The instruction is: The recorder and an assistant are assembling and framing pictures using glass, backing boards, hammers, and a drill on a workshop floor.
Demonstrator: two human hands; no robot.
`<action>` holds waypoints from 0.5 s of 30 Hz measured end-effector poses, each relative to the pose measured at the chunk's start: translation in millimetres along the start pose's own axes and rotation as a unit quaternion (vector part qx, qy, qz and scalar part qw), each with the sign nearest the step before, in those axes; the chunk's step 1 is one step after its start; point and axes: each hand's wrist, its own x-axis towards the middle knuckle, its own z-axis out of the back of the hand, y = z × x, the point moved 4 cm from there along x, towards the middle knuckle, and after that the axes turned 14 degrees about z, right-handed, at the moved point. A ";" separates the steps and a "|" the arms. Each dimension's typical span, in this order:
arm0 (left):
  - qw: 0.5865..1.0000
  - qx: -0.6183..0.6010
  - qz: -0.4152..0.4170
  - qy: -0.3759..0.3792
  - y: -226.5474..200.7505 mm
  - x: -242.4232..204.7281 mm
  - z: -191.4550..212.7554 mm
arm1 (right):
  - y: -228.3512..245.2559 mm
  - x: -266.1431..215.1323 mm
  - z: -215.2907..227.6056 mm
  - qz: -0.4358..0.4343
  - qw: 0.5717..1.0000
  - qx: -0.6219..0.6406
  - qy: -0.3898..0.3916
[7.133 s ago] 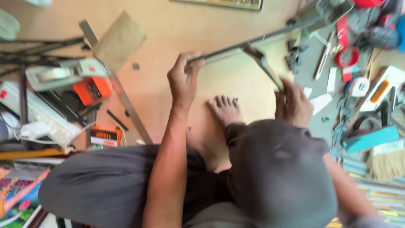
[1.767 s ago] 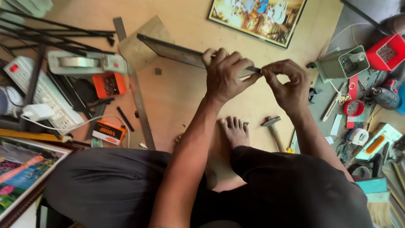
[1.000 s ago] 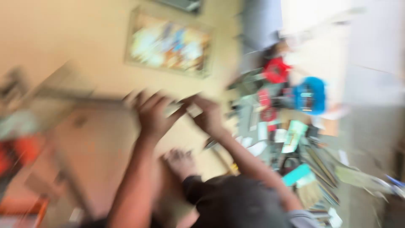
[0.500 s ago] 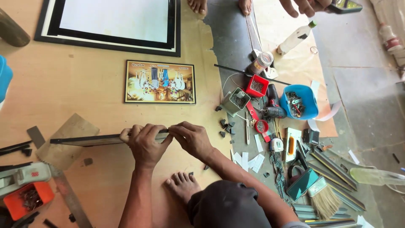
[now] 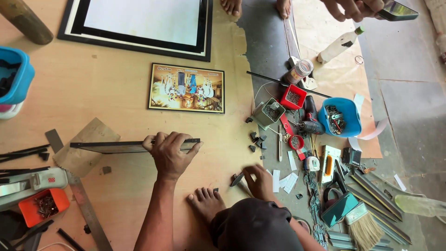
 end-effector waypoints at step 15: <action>1.000 0.008 0.006 0.024 -2.5 4.6 3.2 | -88.1 -111.9 -29.7 -0.168 0.978 -0.014 0.123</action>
